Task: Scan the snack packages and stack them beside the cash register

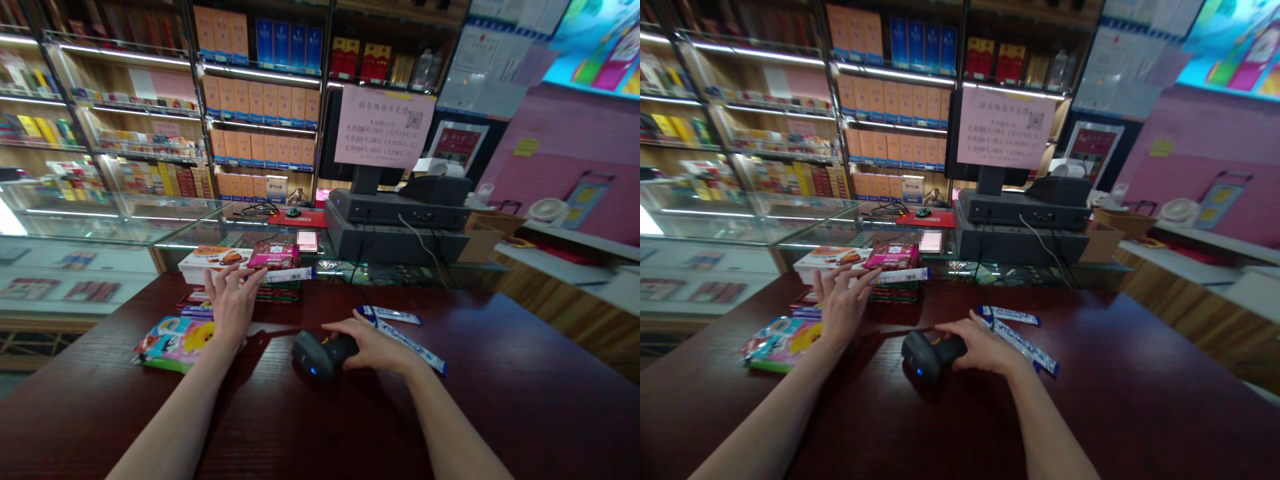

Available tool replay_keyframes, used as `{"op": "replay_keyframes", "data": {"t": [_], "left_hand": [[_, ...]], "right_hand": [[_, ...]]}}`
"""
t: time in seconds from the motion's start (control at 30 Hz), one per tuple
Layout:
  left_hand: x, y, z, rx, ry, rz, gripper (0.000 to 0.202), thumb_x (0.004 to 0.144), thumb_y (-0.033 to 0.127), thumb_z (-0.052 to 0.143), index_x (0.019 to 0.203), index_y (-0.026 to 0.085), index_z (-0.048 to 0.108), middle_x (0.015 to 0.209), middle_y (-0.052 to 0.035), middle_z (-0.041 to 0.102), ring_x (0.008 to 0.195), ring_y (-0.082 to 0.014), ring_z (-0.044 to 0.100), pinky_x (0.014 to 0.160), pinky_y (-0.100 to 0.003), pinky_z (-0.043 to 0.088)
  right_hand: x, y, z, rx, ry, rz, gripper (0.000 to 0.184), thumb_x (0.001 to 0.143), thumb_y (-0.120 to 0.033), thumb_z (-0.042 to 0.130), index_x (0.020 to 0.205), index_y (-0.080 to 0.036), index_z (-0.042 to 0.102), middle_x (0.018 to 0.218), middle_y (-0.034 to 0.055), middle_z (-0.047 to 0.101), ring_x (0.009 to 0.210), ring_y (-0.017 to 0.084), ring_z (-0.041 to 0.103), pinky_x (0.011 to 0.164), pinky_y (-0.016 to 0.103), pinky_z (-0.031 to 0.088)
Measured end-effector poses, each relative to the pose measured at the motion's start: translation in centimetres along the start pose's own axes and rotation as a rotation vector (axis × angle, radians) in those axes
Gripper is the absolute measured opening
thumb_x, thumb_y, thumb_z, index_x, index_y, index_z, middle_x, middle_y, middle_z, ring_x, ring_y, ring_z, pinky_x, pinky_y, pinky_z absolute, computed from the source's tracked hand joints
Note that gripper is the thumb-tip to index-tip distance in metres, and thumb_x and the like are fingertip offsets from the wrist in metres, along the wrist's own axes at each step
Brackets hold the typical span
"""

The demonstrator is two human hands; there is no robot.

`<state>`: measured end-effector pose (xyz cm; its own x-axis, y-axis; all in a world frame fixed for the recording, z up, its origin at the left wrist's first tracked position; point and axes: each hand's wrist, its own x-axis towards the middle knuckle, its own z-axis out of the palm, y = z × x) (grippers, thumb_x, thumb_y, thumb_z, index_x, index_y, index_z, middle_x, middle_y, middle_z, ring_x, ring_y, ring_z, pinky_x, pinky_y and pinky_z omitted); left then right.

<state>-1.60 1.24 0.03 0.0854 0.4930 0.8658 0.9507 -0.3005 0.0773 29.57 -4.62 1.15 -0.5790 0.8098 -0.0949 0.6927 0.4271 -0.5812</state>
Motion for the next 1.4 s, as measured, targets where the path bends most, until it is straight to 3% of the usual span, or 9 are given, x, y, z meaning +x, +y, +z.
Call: {"op": "replay_keyframes", "data": {"t": [0.07,0.13,0.23,0.3,0.47,0.67,0.87,1.17,1.4], "left_hand": [[0.0,0.0,-0.1,-0.006,-0.013,-0.006,0.034,0.094,0.024,0.059,0.125,0.036,0.068,0.113,-0.0049,0.070,0.128,-0.0291,0.048,0.121,-0.063,0.011],[0.1,-0.1,-0.1,-0.008,-0.023,-0.010,0.034,0.094,0.023,0.059,0.125,0.035,0.069,0.114,-0.0054,0.070,0.128,-0.0291,0.048,0.121,-0.063,0.012],[0.1,-0.1,-0.1,-0.007,-0.023,-0.009,0.035,0.094,0.022,0.059,0.125,0.035,0.068,0.113,-0.0062,0.070,0.127,-0.0295,0.048,0.120,-0.064,0.013],[0.1,-0.1,-0.1,-0.011,-0.021,-0.009,0.035,0.093,0.022,0.059,0.125,0.035,0.068,0.114,-0.0063,0.070,0.126,-0.0299,0.048,0.120,-0.064,0.015],[0.0,0.0,0.0,-0.033,-0.021,-0.012,0.035,0.093,0.023,0.059,0.125,0.036,0.068,0.113,-0.0067,0.069,0.126,-0.0308,0.049,0.119,-0.065,0.015],[0.0,-0.1,0.0,-0.031,-0.021,-0.001,0.035,0.093,0.022,0.059,0.124,0.035,0.069,0.112,-0.0065,0.070,0.125,-0.0304,0.049,0.120,-0.065,0.014],[-0.1,-0.1,0.1,-0.004,-0.023,0.016,0.034,0.093,0.022,0.059,0.123,0.035,0.070,0.113,-0.0060,0.069,0.125,-0.0298,0.049,0.120,-0.064,0.014],[-0.1,-0.2,0.5,-0.013,-0.003,0.006,0.028,0.093,0.027,0.061,0.118,0.033,0.072,0.111,-0.0059,0.071,0.122,-0.0293,0.051,0.120,-0.063,0.016],[0.0,-0.1,0.1,-0.046,-0.021,-0.002,0.034,0.093,0.022,0.058,0.122,0.037,0.070,0.111,-0.0065,0.069,0.124,-0.0301,0.049,0.120,-0.064,0.015]], "right_hand": [[0.2,-0.4,0.4,-0.017,-0.002,-0.035,0.080,0.070,-0.031,0.080,0.145,-0.030,0.051,0.134,0.0056,0.064,0.129,0.029,0.055,0.122,0.059,0.003],[0.4,-0.5,0.7,-0.017,0.011,-0.047,0.081,0.070,-0.033,0.081,0.145,-0.029,0.052,0.135,0.0059,0.064,0.127,0.029,0.055,0.122,0.055,0.014],[0.5,-0.4,1.0,-0.004,0.080,-0.046,0.076,0.069,-0.031,0.081,0.141,-0.028,0.057,0.125,0.0059,0.068,0.118,0.029,0.060,0.109,0.045,0.038],[0.4,-0.2,0.9,0.022,0.136,-0.084,0.070,0.069,-0.029,0.081,0.136,-0.029,0.060,0.121,0.0051,0.070,0.113,0.028,0.062,0.100,0.039,0.044],[0.3,-0.1,0.3,0.123,0.296,-0.128,0.052,0.077,-0.032,0.079,0.127,-0.028,0.066,0.121,0.0045,0.069,0.110,0.026,0.063,0.098,0.039,0.045],[0.3,0.0,-0.3,0.203,0.418,-0.195,0.059,0.077,-0.026,0.079,0.134,-0.027,0.061,0.133,0.0061,0.062,0.124,0.025,0.056,0.109,0.039,0.040],[0.2,0.5,-0.2,0.271,0.408,-0.140,0.066,0.077,-0.026,0.079,0.139,-0.031,0.057,0.127,0.0036,0.067,0.114,0.024,0.062,0.104,0.041,0.043],[0.3,1.1,-0.1,0.284,0.438,-0.120,0.069,0.078,-0.029,0.078,0.142,-0.033,0.053,0.129,0.0036,0.066,0.115,0.024,0.061,0.104,0.043,0.043],[0.2,0.9,-0.3,0.295,0.403,-0.111,0.071,0.077,-0.027,0.079,0.143,-0.033,0.053,0.128,0.0035,0.067,0.115,0.024,0.062,0.106,0.042,0.043]]}}
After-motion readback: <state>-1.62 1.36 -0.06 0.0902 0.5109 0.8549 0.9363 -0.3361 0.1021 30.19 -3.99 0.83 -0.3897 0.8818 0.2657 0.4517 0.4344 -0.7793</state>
